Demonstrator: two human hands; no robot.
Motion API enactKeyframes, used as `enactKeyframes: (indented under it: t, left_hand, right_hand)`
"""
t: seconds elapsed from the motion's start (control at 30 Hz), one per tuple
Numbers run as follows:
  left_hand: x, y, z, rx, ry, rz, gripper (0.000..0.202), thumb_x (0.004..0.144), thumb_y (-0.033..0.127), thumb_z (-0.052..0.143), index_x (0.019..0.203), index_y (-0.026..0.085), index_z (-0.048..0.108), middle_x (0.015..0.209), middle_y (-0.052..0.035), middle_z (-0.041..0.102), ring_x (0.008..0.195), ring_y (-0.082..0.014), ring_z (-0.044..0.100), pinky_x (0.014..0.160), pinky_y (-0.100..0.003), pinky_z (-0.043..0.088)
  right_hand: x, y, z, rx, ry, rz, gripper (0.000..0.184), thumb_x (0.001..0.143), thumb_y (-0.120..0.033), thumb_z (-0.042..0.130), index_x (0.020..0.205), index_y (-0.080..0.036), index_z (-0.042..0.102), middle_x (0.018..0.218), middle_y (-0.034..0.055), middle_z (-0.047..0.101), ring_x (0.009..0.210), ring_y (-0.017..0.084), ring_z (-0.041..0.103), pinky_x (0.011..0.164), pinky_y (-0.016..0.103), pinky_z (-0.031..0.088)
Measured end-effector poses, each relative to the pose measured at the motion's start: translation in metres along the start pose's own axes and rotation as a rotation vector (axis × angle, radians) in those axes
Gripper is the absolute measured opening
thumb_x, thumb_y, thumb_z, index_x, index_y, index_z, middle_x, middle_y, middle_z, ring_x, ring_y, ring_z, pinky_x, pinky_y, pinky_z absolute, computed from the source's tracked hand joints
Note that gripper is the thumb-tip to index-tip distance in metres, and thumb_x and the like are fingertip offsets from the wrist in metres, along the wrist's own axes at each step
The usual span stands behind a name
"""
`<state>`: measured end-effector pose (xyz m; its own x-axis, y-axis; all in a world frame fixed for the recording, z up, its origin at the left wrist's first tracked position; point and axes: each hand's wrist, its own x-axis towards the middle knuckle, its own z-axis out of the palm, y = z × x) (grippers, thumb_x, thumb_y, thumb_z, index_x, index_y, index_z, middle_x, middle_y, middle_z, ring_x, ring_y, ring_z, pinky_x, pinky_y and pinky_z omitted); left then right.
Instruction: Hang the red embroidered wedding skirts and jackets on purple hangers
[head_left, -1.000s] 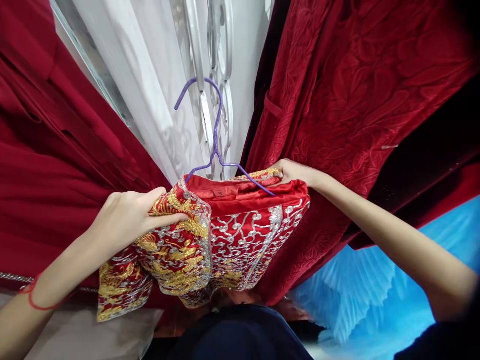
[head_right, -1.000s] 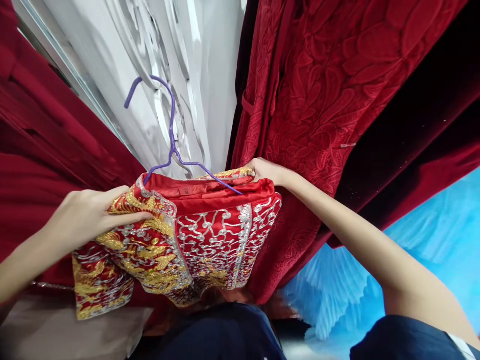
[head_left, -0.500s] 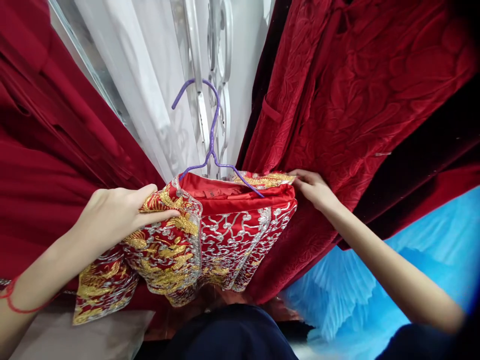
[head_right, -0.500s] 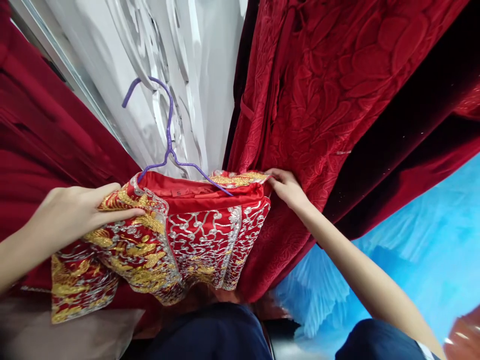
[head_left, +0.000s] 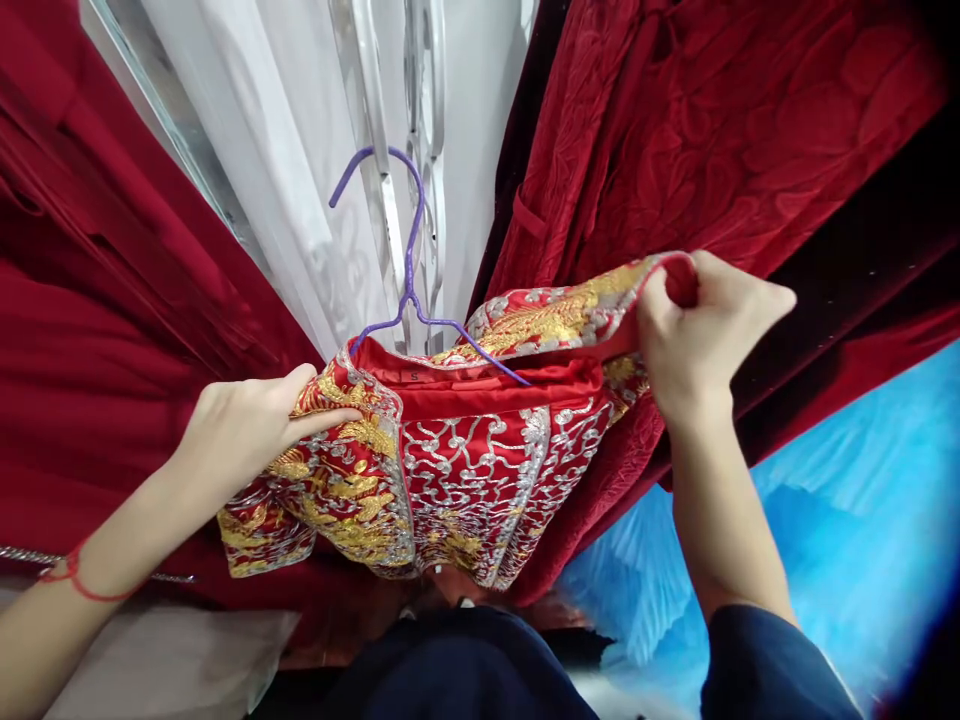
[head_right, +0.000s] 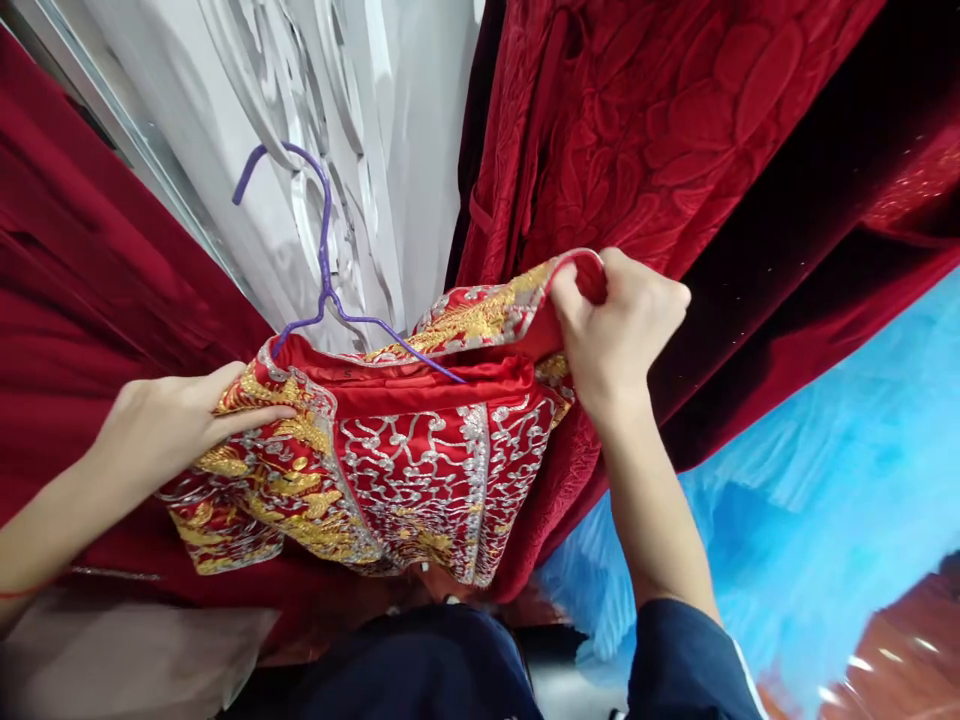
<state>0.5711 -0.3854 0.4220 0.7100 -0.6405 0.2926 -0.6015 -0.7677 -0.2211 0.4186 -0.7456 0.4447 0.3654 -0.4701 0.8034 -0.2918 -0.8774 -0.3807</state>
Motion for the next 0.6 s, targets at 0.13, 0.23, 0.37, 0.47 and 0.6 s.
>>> enactKeyframes:
  t: [0.13, 0.23, 0.37, 0.47, 0.6]
  left_hand:
    - [-0.005, 0.009, -0.005, 0.175, -0.067, -0.042, 0.064, 0.09, 0.076, 0.04, 0.106, 0.019, 0.064, 0.069, -0.0097, 0.07, 0.067, -0.0295, 0.068, 0.053, -0.029, 0.02]
    - [-0.006, 0.01, -0.008, 0.169, -0.083, -0.062, 0.063, 0.09, 0.076, 0.04, 0.105, 0.019, 0.061, 0.071, -0.0105, 0.072, 0.071, -0.0306, 0.071, 0.053, -0.028, 0.021]
    - [-0.005, 0.004, -0.009, 0.186, -0.07, -0.044, 0.06, 0.09, 0.076, 0.039, 0.097, 0.019, 0.059, 0.069, -0.0097, 0.071, 0.072, -0.0301, 0.071, 0.053, -0.027, 0.02]
    - [-0.003, 0.001, -0.008, 0.245, -0.03, -0.044, 0.061, 0.088, 0.079, 0.039, 0.096, 0.021, 0.058, 0.064, -0.007, 0.067, 0.07, -0.0288, 0.069, 0.053, -0.027, 0.019]
    - [-0.002, 0.004, -0.011, 0.287, -0.054, -0.052, 0.06, 0.089, 0.078, 0.039, 0.094, 0.021, 0.056, 0.064, -0.0056, 0.064, 0.067, -0.0255, 0.066, 0.052, -0.027, 0.019]
  right_hand:
    - [0.009, 0.008, -0.005, -0.004, -0.095, -0.076, 0.039, 0.094, -0.06, 0.038, 0.1, -0.037, 0.068, 0.072, 0.0123, 0.062, 0.09, 0.038, 0.055, 0.07, 0.048, 0.04]
    - [-0.018, 0.034, -0.009, -0.093, -0.143, -0.103, 0.034, 0.094, -0.054, 0.039, 0.096, -0.031, 0.064, 0.087, 0.0147, 0.066, 0.088, 0.037, 0.058, 0.068, 0.046, 0.039]
    - [-0.076, 0.072, -0.007, -0.195, -0.167, -0.038, 0.028, 0.092, -0.047, 0.043, 0.076, -0.025, 0.05, 0.075, 0.0108, 0.059, 0.063, 0.025, 0.053, 0.056, 0.036, 0.033]
    - [-0.116, 0.083, 0.001, -0.179, -0.211, 0.061, 0.021, 0.093, -0.041, 0.042, 0.082, -0.024, 0.048, 0.075, 0.0072, 0.06, 0.06, 0.021, 0.053, 0.055, 0.032, 0.034]
    - [-0.148, 0.073, 0.017, -0.249, -0.242, 0.247, 0.025, 0.096, -0.041, 0.04, 0.099, -0.02, 0.055, 0.077, 0.0067, 0.066, 0.064, 0.022, 0.061, 0.055, 0.029, 0.032]
